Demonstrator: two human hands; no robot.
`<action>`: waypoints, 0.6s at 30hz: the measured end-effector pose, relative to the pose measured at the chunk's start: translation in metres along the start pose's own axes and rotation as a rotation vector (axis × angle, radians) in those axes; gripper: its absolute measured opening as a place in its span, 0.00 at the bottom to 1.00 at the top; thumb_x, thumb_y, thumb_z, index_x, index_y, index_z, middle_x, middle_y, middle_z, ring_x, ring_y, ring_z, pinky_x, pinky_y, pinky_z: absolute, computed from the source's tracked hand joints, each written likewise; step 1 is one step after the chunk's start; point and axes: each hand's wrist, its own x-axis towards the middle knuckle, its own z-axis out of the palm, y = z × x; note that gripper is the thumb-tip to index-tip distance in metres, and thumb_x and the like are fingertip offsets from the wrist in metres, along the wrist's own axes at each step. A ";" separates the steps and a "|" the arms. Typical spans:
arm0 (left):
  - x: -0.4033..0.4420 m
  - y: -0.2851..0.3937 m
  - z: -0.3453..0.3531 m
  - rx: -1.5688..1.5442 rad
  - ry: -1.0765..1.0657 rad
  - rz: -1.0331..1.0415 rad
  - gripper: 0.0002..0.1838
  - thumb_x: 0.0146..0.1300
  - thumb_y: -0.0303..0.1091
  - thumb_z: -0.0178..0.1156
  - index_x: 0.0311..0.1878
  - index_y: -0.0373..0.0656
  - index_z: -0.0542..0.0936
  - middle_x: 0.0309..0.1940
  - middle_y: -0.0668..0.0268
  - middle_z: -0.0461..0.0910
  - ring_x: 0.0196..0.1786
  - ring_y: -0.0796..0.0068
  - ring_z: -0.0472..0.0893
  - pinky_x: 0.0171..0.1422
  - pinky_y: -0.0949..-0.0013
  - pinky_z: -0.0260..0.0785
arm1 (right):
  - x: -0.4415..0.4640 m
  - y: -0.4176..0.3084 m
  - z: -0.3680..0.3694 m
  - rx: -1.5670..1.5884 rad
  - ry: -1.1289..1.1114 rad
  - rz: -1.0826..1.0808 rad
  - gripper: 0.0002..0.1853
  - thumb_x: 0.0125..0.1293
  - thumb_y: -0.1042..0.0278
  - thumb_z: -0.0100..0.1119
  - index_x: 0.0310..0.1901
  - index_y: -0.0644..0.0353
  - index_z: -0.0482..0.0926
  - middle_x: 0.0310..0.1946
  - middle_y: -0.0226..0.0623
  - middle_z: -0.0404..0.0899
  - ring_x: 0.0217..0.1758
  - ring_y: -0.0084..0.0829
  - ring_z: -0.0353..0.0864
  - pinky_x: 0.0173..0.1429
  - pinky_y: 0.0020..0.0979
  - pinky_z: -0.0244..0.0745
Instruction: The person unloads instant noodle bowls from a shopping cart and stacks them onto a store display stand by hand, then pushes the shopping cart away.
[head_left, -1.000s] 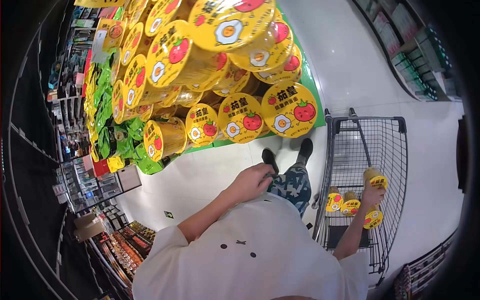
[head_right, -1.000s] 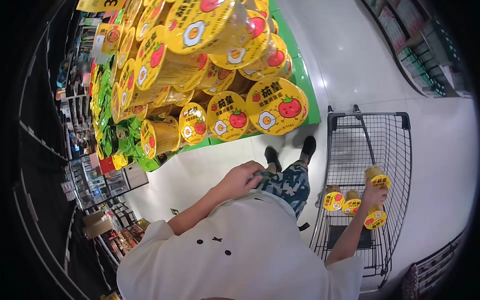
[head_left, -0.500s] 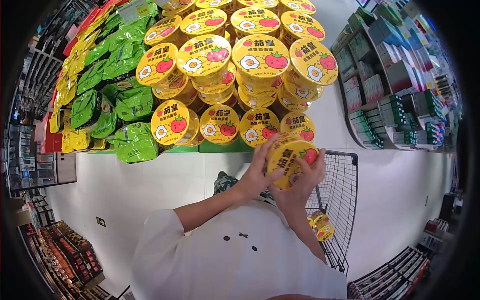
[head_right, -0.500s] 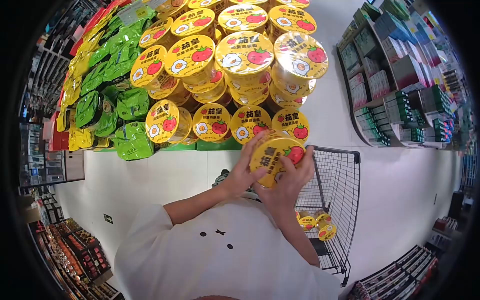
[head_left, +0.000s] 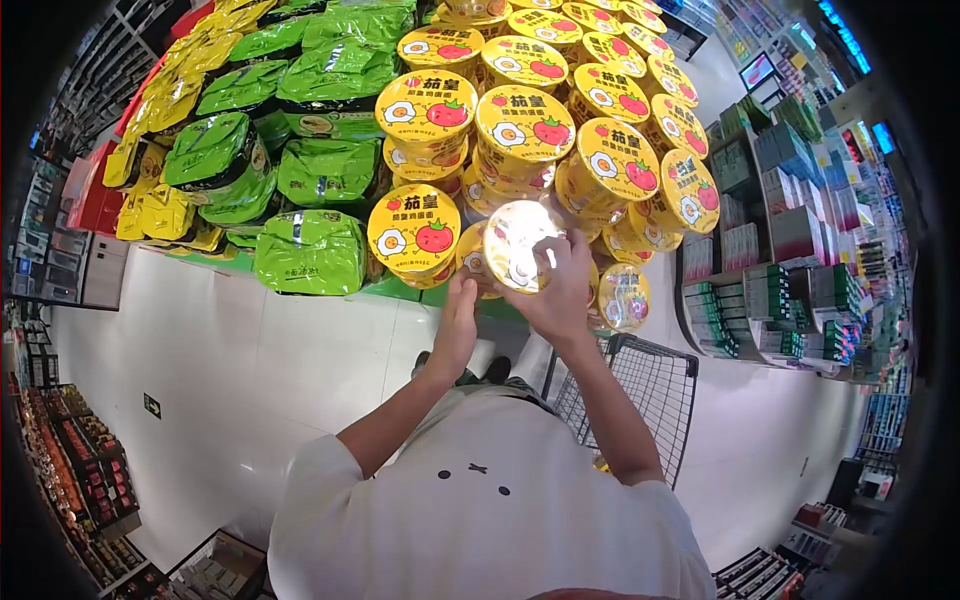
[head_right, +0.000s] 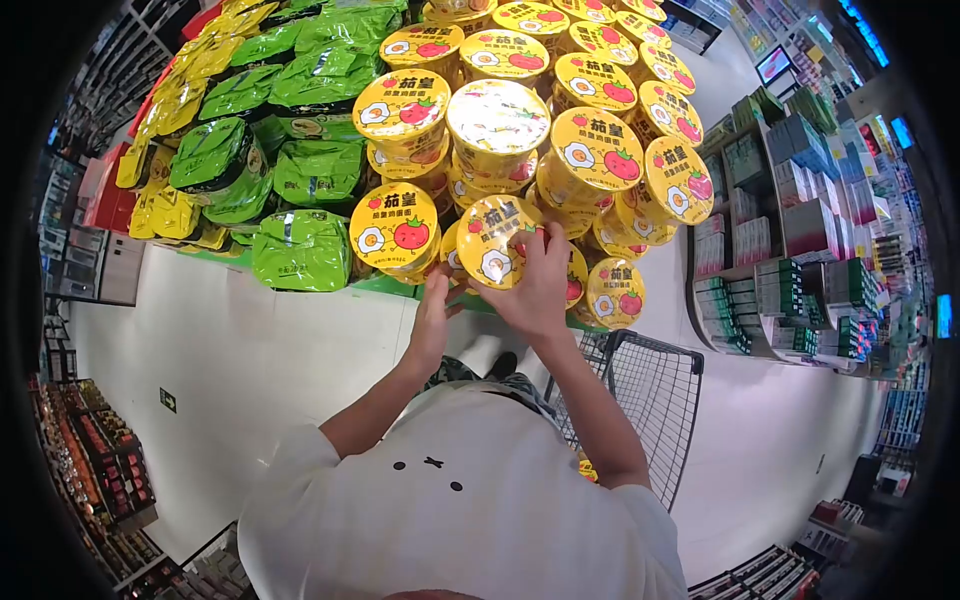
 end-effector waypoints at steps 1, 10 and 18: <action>-0.005 -0.003 -0.001 -0.006 0.067 -0.039 0.36 0.85 0.56 0.38 0.86 0.44 0.55 0.78 0.62 0.66 0.74 0.64 0.71 0.75 0.54 0.64 | 0.001 0.000 0.011 0.006 -0.030 0.095 0.40 0.45 0.53 0.88 0.54 0.61 0.73 0.65 0.62 0.66 0.69 0.60 0.70 0.68 0.52 0.71; -0.001 -0.026 -0.012 0.012 0.114 -0.025 0.35 0.86 0.54 0.36 0.87 0.45 0.51 0.82 0.61 0.58 0.76 0.63 0.68 0.76 0.55 0.63 | -0.004 -0.017 0.043 -0.174 0.048 0.129 0.45 0.47 0.46 0.88 0.58 0.66 0.72 0.66 0.65 0.62 0.67 0.63 0.67 0.66 0.53 0.71; 0.012 -0.031 -0.003 0.037 0.120 -0.018 0.33 0.87 0.50 0.34 0.86 0.43 0.53 0.82 0.59 0.58 0.79 0.61 0.65 0.79 0.55 0.62 | -0.006 -0.028 0.031 -0.201 0.008 0.178 0.44 0.45 0.46 0.88 0.56 0.66 0.75 0.65 0.66 0.65 0.66 0.62 0.67 0.67 0.54 0.69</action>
